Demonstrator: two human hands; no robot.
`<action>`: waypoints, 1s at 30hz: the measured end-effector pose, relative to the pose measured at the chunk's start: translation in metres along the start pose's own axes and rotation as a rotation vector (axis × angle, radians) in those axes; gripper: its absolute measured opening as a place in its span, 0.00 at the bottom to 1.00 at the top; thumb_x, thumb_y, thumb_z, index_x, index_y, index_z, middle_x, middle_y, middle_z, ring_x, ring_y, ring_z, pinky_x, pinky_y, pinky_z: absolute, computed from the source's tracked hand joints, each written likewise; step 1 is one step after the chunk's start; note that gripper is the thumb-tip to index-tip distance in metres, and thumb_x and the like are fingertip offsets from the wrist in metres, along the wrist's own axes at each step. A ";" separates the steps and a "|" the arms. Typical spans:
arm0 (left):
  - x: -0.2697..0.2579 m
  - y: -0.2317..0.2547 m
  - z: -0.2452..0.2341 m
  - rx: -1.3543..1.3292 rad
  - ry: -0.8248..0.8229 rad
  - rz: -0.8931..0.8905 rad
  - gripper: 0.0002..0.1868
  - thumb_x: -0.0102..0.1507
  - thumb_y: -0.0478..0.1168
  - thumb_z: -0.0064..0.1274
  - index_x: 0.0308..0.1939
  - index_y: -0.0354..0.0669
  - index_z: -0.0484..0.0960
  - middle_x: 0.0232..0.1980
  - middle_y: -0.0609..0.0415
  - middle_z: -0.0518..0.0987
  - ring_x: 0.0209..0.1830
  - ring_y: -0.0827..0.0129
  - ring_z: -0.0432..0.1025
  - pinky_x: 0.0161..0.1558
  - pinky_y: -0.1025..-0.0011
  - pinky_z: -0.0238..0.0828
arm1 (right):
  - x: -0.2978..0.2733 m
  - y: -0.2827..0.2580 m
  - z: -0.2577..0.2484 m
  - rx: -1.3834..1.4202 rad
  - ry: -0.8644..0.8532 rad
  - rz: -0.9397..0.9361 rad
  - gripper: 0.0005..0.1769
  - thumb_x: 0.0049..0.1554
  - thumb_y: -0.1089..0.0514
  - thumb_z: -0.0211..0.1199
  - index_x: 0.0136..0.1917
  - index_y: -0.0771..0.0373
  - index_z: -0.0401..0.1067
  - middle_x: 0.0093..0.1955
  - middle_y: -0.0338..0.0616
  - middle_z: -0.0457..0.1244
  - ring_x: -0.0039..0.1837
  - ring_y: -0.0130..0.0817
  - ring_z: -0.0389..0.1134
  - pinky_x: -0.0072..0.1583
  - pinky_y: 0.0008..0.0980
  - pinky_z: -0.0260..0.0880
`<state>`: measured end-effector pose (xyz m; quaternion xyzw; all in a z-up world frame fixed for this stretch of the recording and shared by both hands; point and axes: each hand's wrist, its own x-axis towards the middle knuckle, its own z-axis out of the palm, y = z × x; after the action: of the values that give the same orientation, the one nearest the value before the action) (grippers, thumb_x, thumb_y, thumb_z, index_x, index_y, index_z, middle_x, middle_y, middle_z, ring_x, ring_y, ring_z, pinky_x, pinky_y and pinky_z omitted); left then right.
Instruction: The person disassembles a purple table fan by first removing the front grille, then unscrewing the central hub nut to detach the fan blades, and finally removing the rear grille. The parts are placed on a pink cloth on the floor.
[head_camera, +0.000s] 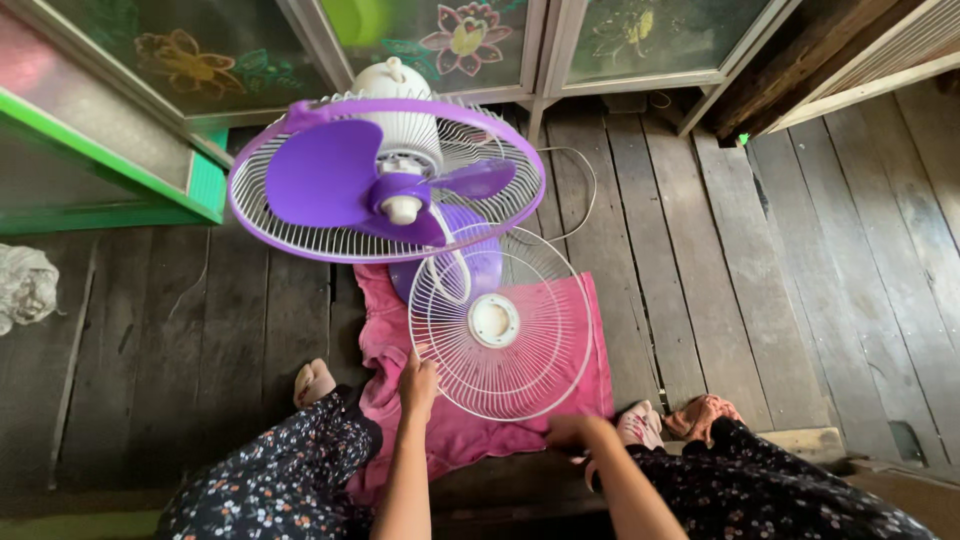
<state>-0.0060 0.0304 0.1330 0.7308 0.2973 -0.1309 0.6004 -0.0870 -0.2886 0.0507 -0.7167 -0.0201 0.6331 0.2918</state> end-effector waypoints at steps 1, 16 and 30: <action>-0.001 -0.007 -0.007 0.058 0.030 -0.022 0.27 0.64 0.38 0.39 0.69 0.49 0.72 0.41 0.44 0.80 0.32 0.63 0.75 0.32 0.64 0.76 | -0.005 0.005 -0.013 -0.129 0.005 0.045 0.14 0.53 0.53 0.60 0.35 0.66 0.76 0.30 0.46 0.66 0.32 0.38 0.65 0.36 0.41 0.62; -0.002 -0.053 -0.049 0.393 0.203 0.061 0.29 0.64 0.38 0.36 0.71 0.49 0.67 0.69 0.45 0.73 0.63 0.46 0.71 0.61 0.53 0.65 | -0.052 -0.046 -0.028 0.395 0.609 -0.092 0.20 0.56 0.54 0.63 0.61 0.61 0.70 0.34 0.45 0.65 0.29 0.30 0.61 0.30 0.34 0.62; 0.040 -0.093 -0.028 0.025 0.361 0.206 0.17 0.66 0.35 0.45 0.59 0.37 0.77 0.53 0.41 0.82 0.55 0.52 0.75 0.55 0.61 0.69 | -0.011 -0.070 -0.005 0.449 0.740 -0.080 0.19 0.58 0.50 0.62 0.59 0.61 0.73 0.31 0.41 0.63 0.27 0.29 0.60 0.29 0.33 0.61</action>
<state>-0.0338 0.0782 0.0439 0.7764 0.3220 0.0605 0.5384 -0.0609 -0.2367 0.0916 -0.8129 0.1961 0.3101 0.4523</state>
